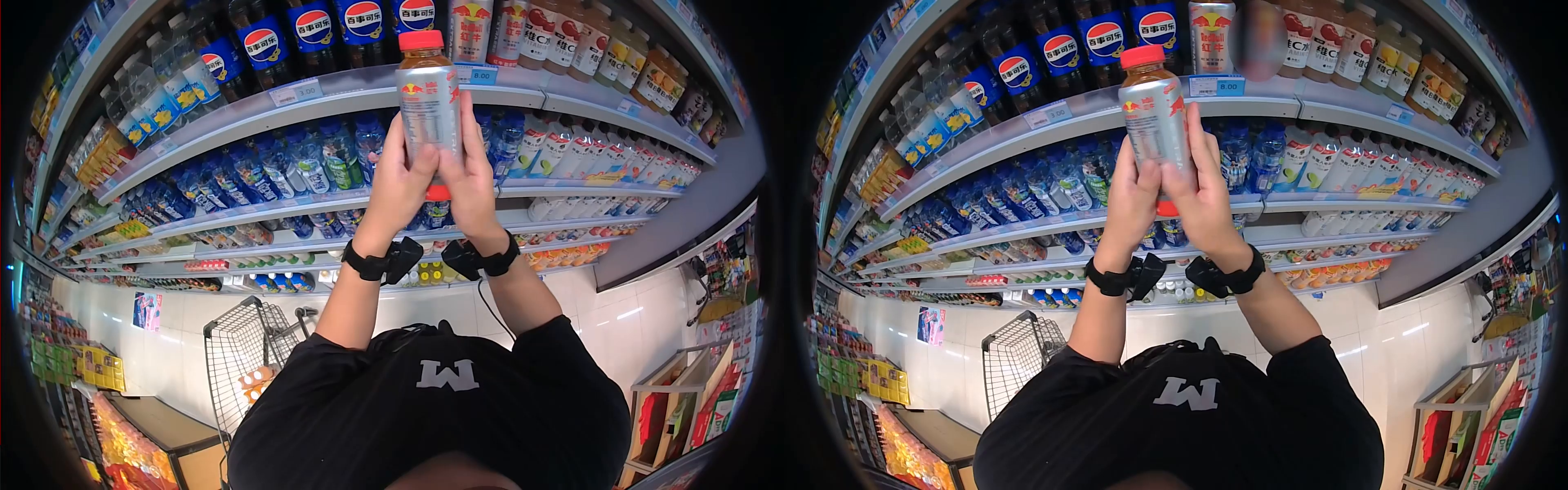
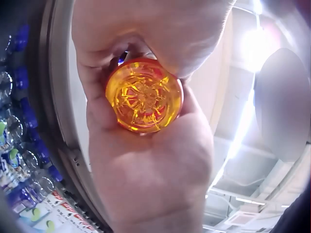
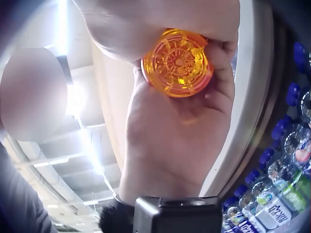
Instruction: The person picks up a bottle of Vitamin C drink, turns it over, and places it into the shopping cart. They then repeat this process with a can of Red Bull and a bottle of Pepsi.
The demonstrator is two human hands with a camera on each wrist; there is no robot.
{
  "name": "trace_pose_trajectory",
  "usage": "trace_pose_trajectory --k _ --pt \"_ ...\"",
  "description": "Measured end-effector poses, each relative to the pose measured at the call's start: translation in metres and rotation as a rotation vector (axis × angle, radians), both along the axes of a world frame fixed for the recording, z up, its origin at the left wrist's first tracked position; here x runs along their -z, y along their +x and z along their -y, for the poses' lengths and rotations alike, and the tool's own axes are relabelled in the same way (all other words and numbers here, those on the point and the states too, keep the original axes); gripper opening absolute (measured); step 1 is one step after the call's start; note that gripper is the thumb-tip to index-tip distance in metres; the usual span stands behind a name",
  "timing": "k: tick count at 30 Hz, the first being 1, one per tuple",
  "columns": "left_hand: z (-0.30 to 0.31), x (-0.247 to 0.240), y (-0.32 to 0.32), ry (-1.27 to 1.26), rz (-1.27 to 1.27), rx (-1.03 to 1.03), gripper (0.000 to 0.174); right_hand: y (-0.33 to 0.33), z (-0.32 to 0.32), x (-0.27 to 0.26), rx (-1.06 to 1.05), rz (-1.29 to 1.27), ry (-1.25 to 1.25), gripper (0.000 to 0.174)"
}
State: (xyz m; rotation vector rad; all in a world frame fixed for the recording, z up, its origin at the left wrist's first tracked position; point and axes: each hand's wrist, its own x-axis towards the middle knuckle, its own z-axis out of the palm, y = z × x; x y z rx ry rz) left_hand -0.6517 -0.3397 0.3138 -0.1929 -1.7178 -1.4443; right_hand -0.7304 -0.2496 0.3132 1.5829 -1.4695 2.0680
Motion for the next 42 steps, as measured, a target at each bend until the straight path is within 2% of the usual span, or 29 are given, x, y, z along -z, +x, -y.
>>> trace_pose_trajectory --k 2,3,6,9,12,14,15,17,19,21,25,30,33,42 --pt "0.003 0.0 0.002 0.014 0.026 -0.013 0.066 -0.004 -0.003 -0.001 -0.498 0.361 -0.082 0.07" --pt "0.005 0.002 0.002 0.07 0.018 0.032 0.064 -0.001 -0.003 -0.003 -0.52 0.358 -0.08 0.069" --pt "0.005 0.001 0.006 0.106 0.027 0.077 0.061 0.007 -0.003 -0.005 -0.48 0.368 -0.05 0.07" --pt "0.0 0.0 0.004 0.087 0.001 -0.004 0.06 0.004 -0.007 -0.005 -0.517 0.332 0.041 0.07" --pt "-0.005 -0.004 0.005 0.078 0.023 -0.085 0.06 0.007 -0.001 0.001 -0.433 0.337 -0.04 0.07" --pt "0.001 -0.004 0.004 -0.163 0.095 -0.295 0.058 0.01 -0.003 -0.002 -0.392 0.314 -0.019 0.07" --pt "0.003 -0.003 0.004 -0.161 0.096 -0.296 0.058 0.011 -0.003 -0.003 -0.353 0.289 0.002 0.071" --pt "0.007 0.0 0.003 -0.039 0.069 -0.13 0.057 0.008 -0.006 -0.006 -0.384 0.293 0.014 0.07" --pt "0.011 -0.003 0.002 0.011 0.07 -0.09 0.058 0.003 -0.009 -0.005 -0.41 0.305 0.024 0.07" --pt "0.012 -0.007 0.003 0.1 0.047 -0.017 0.059 -0.001 -0.01 -0.006 -0.731 0.519 -0.075 0.069" --pt "0.007 -0.008 0.003 0.162 0.023 -0.036 0.06 -0.002 -0.008 -0.005 -0.628 0.422 -0.031 0.067" --pt "0.002 -0.013 0.004 0.053 0.076 -0.069 0.062 -0.002 -0.009 -0.007 -0.582 0.371 -0.04 0.064" --pt "0.002 -0.012 0.002 0.089 0.044 -0.02 0.062 -0.006 -0.009 -0.006 -0.65 0.521 -0.086 0.06" --pt "0.002 -0.008 0.001 0.119 0.064 0.017 0.063 -0.01 -0.011 -0.006 -0.603 0.432 -0.042 0.056"
